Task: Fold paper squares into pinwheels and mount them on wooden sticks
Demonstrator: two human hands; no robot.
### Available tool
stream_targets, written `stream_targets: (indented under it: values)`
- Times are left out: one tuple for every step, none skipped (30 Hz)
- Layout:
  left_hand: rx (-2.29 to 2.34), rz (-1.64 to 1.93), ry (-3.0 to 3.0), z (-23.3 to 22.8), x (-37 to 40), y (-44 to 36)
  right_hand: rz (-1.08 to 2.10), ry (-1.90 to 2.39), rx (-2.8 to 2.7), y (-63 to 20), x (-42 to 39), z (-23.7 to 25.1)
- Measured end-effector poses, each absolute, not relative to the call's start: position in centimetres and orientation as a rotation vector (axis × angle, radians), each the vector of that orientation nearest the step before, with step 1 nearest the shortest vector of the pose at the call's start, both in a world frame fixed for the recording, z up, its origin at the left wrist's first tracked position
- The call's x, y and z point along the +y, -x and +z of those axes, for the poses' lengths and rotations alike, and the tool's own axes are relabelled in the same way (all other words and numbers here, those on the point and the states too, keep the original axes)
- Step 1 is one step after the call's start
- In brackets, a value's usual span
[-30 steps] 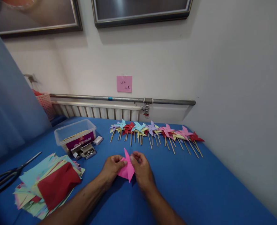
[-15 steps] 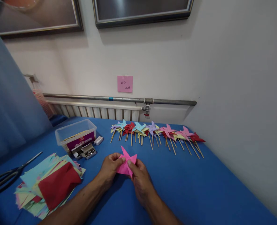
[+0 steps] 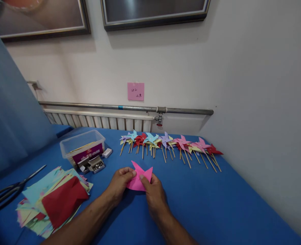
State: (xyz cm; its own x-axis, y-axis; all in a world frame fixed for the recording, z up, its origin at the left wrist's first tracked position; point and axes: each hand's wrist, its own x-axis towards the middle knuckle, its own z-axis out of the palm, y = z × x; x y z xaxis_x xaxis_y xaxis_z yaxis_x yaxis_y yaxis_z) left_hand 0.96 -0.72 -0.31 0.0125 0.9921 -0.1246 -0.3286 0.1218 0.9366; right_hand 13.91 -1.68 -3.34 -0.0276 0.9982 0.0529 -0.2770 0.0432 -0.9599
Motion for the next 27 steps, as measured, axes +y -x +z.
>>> stream_targets:
  values:
    - [1.031, 1.261, -0.872, -0.4, -0.7, -1.0, 1.336, 0.932, -1.032, -13.9, -1.7, -3.3]
    - [1.043, 1.258, -0.873, -0.5, -0.6, -1.0, 1.351, 0.911, -1.019, -13.9, -1.8, -3.3]
    - [1.057, 1.253, -0.872, -0.5, -0.6, -1.0, 1.362, 0.898, -1.006, -13.9, -1.8, -3.3]
    - [1.068, 1.249, -0.871, -0.5, -0.6, -1.0, 1.366, 0.894, -1.001, -13.9, -1.8, -3.4]
    - [1.078, 1.24, -0.87, -0.5, -0.6, -1.0, 1.366, 0.893, -0.998, -13.9, -1.7, -3.4]
    - [1.083, 1.23, -0.867, -0.4, -0.6, -1.0, 1.365, 0.893, -0.997, -13.9, -1.7, -3.5]
    - [1.084, 1.221, -0.86, -0.3, -0.7, -1.1, 1.367, 0.894, -0.998, -13.9, -1.6, -3.5]
    - [1.082, 1.209, -0.851, -0.1, -0.7, -1.1, 1.369, 0.896, -0.998, -13.9, -1.6, -3.6]
    - [1.079, 1.2, -0.838, 0.0, -0.8, -1.1, 1.373, 0.899, -1.001, -14.0, -1.6, -3.6]
    - [1.079, 1.194, -0.825, 0.1, -0.8, -1.1, 1.374, 0.904, -1.006, -14.0, -1.6, -3.5]
    - [1.077, 1.188, -0.813, 0.3, -0.9, -1.0, 1.373, 0.912, -1.012, -14.0, -1.6, -3.5]
    - [1.072, 1.186, -0.803, 0.4, -0.9, -1.0, 1.369, 0.919, -1.02, -14.0, -1.6, -3.5]
    - [1.063, 1.185, -0.795, 0.5, -0.9, -0.9, 1.364, 0.924, -1.029, -14.0, -1.6, -3.4]
    - [1.053, 1.185, -0.79, 0.6, -1.0, -0.9, 1.357, 0.928, -1.038, -14.0, -1.6, -3.4]
    - [1.041, 1.185, -0.788, 0.7, -1.0, -0.8, 1.353, 0.932, -1.046, -14.1, -1.7, -3.3]
    - [1.029, 1.185, -0.791, 0.8, -1.0, -0.7, 1.35, 0.936, -1.052, -14.1, -1.7, -3.3]
    - [1.016, 1.187, -0.794, 0.8, -1.0, -0.6, 1.35, 0.94, -1.057, -14.1, -1.7, -3.3]
    - [1.002, 1.19, -0.8, 0.8, -1.1, -0.6, 1.349, 0.944, -1.062, -14.2, -1.7, -3.3]
    - [0.987, 1.19, -0.808, 0.8, -1.1, -0.5, 1.347, 0.951, -1.065, -14.2, -1.7, -3.2]
    - [0.975, 1.192, -0.816, 0.8, -1.1, -0.5, 1.345, 0.96, -1.066, -14.3, -1.7, -3.2]
    - [0.967, 1.188, -0.825, 0.7, -1.1, -0.5, 1.343, 0.972, -1.067, -14.3, -1.7, -3.1]
    - [0.965, 1.179, -0.833, 0.7, -1.1, -0.5, 1.34, 0.988, -1.07, -14.3, -1.7, -3.0]
    - [0.967, 1.165, -0.838, 0.6, -1.1, -0.5, 1.337, 1.008, -1.074, -14.3, -1.7, -2.9]
    - [0.971, 1.152, -0.839, 0.5, -1.1, -0.5, 1.337, 1.023, -1.082, -14.3, -1.7, -2.8]
    - [0.973, 1.141, -0.836, 0.5, -1.1, -0.6, 1.337, 1.035, -1.092, -14.3, -1.7, -2.7]
    - [0.974, 1.134, -0.835, 0.4, -1.1, -0.6, 1.338, 1.042, -1.105, -14.3, -1.7, -2.7]
    - [0.98, 1.13, -0.839, 0.4, -1.1, -0.6, 1.339, 1.046, -1.119, -14.3, -1.7, -2.7]
